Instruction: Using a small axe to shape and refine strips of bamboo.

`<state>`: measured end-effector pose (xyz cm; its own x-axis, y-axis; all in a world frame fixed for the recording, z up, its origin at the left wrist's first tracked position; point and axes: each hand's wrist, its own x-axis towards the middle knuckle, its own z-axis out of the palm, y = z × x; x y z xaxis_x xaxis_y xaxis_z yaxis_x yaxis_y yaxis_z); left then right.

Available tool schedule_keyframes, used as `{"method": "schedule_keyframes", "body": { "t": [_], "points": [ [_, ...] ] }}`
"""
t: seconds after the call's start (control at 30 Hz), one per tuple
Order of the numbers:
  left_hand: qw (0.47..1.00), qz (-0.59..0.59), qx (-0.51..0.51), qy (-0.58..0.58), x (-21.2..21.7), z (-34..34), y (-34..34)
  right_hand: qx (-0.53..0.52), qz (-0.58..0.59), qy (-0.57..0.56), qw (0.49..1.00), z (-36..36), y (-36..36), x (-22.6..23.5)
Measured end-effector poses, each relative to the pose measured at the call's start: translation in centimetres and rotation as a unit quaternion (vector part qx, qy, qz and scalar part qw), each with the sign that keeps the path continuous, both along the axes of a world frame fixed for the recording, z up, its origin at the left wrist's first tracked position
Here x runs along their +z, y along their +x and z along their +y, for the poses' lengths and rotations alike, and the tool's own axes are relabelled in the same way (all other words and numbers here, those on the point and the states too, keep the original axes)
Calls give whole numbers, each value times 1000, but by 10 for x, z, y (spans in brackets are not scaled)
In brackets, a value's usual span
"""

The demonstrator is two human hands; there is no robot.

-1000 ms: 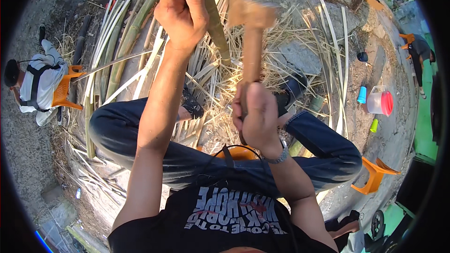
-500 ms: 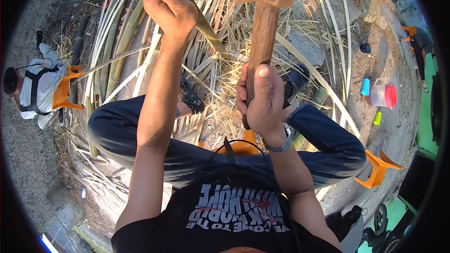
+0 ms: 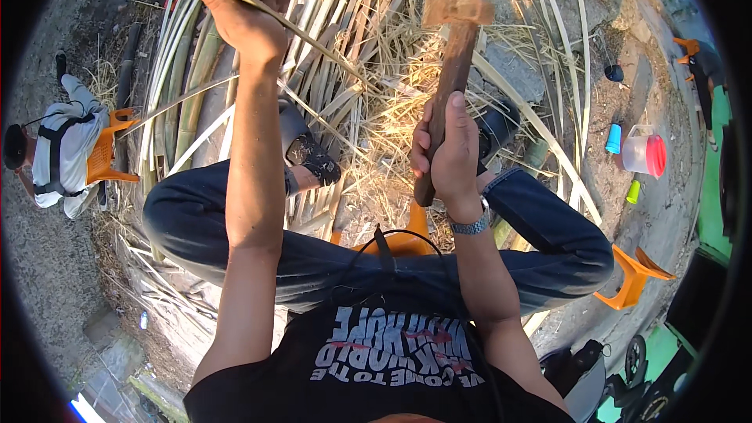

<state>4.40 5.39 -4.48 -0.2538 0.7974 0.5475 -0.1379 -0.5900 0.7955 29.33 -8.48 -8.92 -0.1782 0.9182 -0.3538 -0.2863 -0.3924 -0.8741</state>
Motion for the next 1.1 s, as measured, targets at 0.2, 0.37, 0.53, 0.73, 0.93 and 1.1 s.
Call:
{"method": "schedule_keyframes", "body": {
  "t": [0.2,0.37,0.53,0.73,0.93,1.1],
  "points": [
    [999,-31,-6,39,4,-6,0,-11,177,35,983,-31,-40,-78],
    [957,57,271,85,-3,-5,18,40,-156,-174,972,-18,-53,-189],
    [900,161,393,100,1,-7,13,-21,15,-193,981,6,-16,-138],
    [879,174,428,118,10,15,13,-47,119,18,992,32,-37,-90],
    [881,155,439,83,8,30,19,181,-251,-238,921,25,-21,-250],
    [875,148,459,49,2,19,-11,156,-212,-169,950,6,-22,-221]
  ]
}}
